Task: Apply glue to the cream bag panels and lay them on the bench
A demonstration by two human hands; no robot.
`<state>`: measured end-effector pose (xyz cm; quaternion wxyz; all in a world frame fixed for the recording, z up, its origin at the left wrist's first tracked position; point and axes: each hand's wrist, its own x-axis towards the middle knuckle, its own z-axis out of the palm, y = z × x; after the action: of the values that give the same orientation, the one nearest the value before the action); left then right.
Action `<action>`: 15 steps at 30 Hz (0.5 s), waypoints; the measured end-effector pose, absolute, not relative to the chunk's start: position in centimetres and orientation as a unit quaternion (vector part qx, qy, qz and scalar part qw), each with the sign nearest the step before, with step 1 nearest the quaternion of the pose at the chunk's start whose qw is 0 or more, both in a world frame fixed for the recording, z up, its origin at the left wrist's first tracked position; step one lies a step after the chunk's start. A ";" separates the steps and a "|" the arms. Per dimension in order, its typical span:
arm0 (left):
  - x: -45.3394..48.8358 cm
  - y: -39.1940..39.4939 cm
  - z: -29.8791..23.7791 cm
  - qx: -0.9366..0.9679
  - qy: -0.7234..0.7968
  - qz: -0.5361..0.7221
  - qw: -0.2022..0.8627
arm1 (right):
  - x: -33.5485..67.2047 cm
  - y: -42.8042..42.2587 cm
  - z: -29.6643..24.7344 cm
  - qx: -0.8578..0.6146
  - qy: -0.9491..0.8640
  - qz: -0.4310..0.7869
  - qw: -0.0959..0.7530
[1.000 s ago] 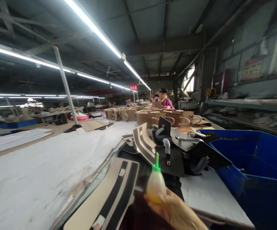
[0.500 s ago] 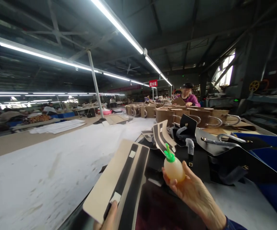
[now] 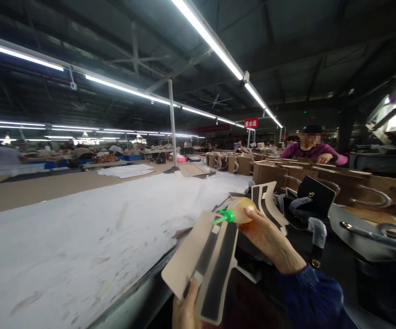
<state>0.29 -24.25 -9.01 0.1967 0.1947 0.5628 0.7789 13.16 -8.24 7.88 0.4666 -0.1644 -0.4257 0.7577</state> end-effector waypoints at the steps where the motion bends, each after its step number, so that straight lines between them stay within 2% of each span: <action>1: 0.5 -24.0 -8.4 0.149 0.519 0.800 0.262 | 12.4 -8.1 8.2 -0.158 -0.456 0.747 0.458; 4: 0.3 -23.4 -6.9 0.032 0.411 0.812 0.413 | 10.4 -8.2 9.3 -0.160 -0.570 0.659 0.464; 8: -0.7 -23.1 -6.6 -0.002 0.342 0.823 0.454 | 8.3 -8.6 10.8 -0.206 -0.630 0.579 0.474; 15: -1.3 -24.7 -3.5 -0.099 0.180 0.806 0.556 | 5.8 -8.3 12.6 -0.169 -0.739 0.500 0.420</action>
<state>-1.31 -24.73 -3.50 0.5556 -0.0995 0.1803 0.8056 5.82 -8.33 12.65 0.4199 -0.1687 -0.7385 0.4998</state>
